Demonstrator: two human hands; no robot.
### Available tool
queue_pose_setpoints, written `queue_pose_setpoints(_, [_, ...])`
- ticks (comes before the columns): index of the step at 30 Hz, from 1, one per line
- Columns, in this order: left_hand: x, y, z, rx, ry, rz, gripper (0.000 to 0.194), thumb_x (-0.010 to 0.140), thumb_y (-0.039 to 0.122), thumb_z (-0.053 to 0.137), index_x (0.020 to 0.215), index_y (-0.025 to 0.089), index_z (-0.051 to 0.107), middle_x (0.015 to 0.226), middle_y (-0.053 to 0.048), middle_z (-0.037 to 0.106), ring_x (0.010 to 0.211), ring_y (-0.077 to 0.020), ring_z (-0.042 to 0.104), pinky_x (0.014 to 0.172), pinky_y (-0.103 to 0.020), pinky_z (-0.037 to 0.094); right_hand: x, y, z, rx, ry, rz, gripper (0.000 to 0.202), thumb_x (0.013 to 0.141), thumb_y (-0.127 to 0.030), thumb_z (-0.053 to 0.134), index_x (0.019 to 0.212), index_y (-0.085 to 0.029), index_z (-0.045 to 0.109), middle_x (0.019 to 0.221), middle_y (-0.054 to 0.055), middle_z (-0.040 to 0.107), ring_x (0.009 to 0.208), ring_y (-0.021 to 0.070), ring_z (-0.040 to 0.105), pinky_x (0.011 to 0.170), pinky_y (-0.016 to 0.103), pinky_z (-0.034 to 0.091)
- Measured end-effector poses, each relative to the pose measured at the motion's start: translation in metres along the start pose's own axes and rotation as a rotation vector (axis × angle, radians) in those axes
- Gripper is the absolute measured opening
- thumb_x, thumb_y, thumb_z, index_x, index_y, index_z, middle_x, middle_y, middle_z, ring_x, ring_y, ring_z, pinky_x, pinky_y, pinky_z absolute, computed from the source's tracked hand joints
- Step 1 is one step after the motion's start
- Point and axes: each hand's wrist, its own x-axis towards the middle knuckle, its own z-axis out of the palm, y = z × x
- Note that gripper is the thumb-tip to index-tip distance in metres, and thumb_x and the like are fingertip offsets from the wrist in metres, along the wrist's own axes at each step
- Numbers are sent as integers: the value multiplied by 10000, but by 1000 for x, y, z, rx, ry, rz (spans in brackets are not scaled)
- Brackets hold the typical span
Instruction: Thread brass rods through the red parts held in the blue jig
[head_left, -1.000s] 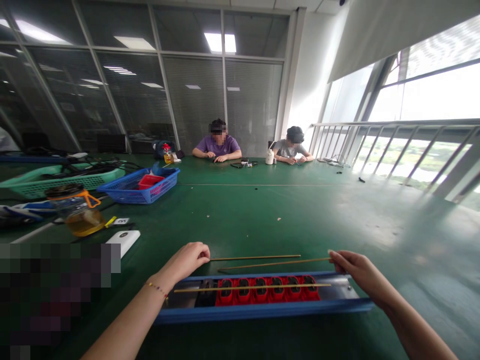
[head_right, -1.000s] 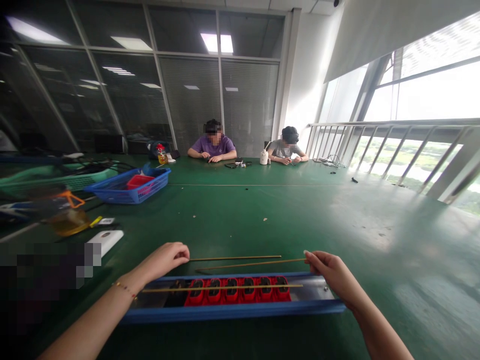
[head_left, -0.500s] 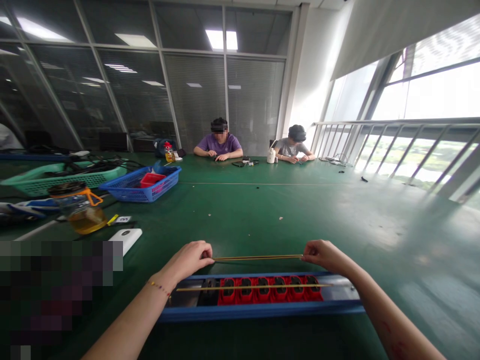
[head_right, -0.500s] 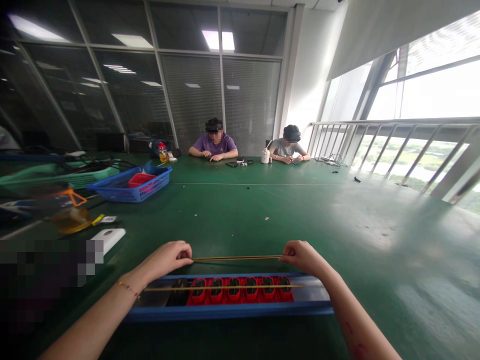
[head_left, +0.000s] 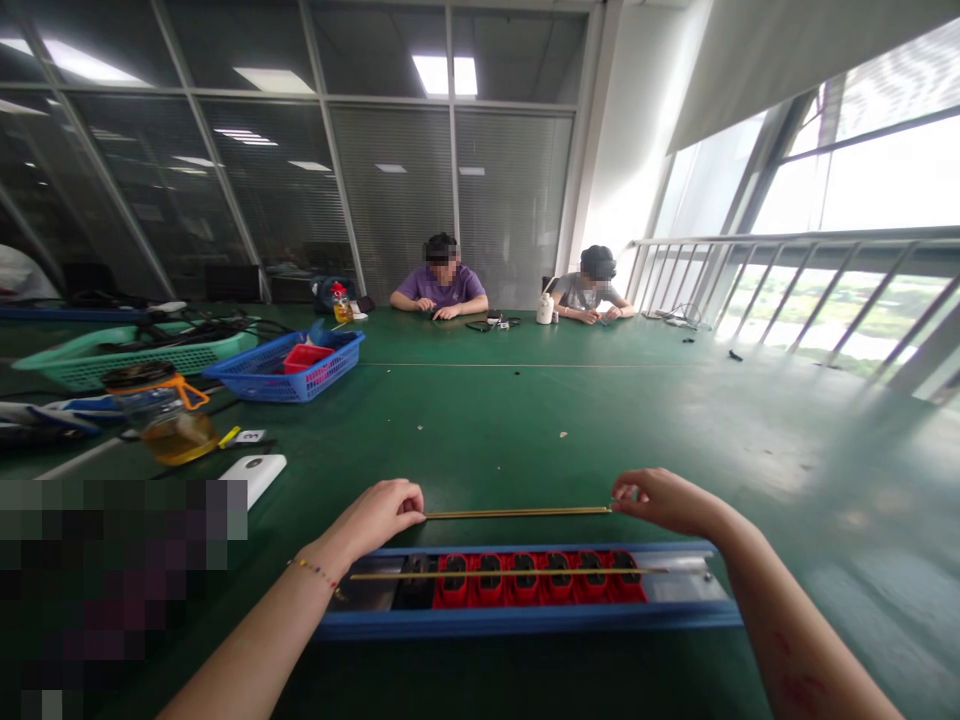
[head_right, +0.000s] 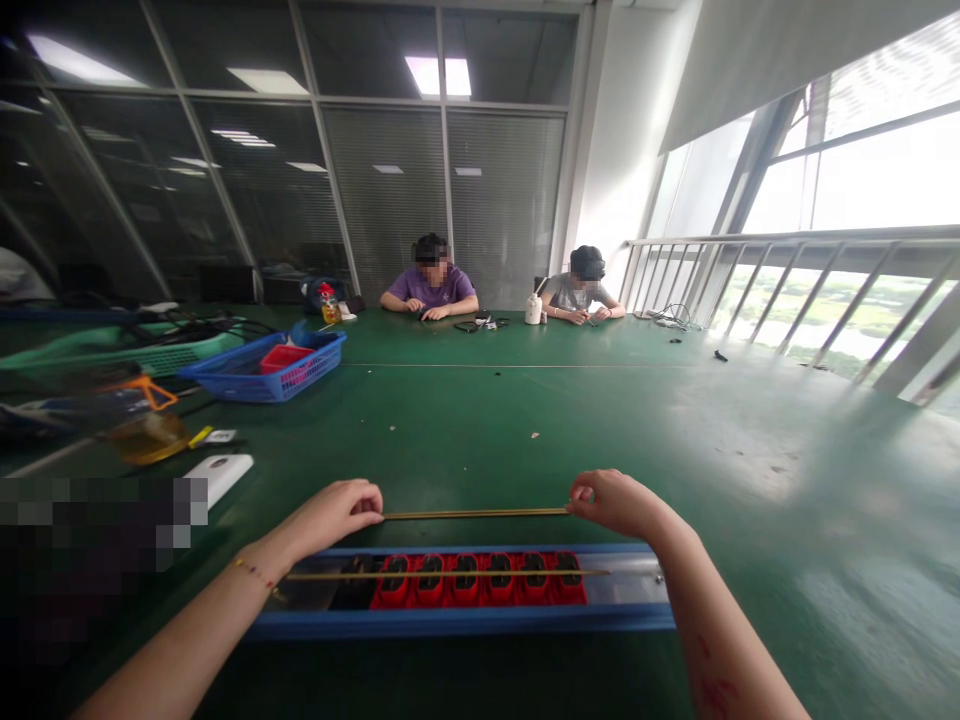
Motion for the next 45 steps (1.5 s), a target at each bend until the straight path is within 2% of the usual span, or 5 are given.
queue_pose_setpoints(6, [1,1,0,0,-28,-15,212,759,383,492,753,206,606,778,-15,613,707,-146,556,613,-233,380,-40,-29,-33,182,-196,-114,283,665,-466,629,848,-256,683,826,20,687,753,212,618,629,270,464])
queue_pose_setpoints(12, [1,-1,1,-7,-15,-3,222,761,394,485,753,210,609,772,-9,613,698,-149,557,605,-236,380,-42,-38,-22,95,-259,-58,355,595,-531,663,751,-212,654,743,34,676,650,202,605,522,253,429])
queue_pose_setpoints(25, [1,-5,3,-37,-13,21,222,765,400,491,750,207,600,764,-2,609,688,-140,555,601,-228,371,-39,-58,-36,172,-94,-345,342,878,-421,370,918,-237,656,844,17,659,741,167,574,662,241,425])
queue_pose_setpoints(32, [1,-4,3,-37,-22,18,193,759,360,491,751,199,598,759,-2,602,684,-135,551,598,-221,368,-46,-20,-49,213,-20,-177,399,829,-506,425,906,-206,676,888,44,667,798,207,570,711,276,443])
queue_pose_setpoints(45, [2,-3,2,-32,-39,4,342,676,527,568,747,195,605,723,5,593,640,-133,536,536,-209,335,11,-2,23,-28,-88,-55,230,780,-392,517,746,-200,637,648,13,670,572,152,585,512,218,373])
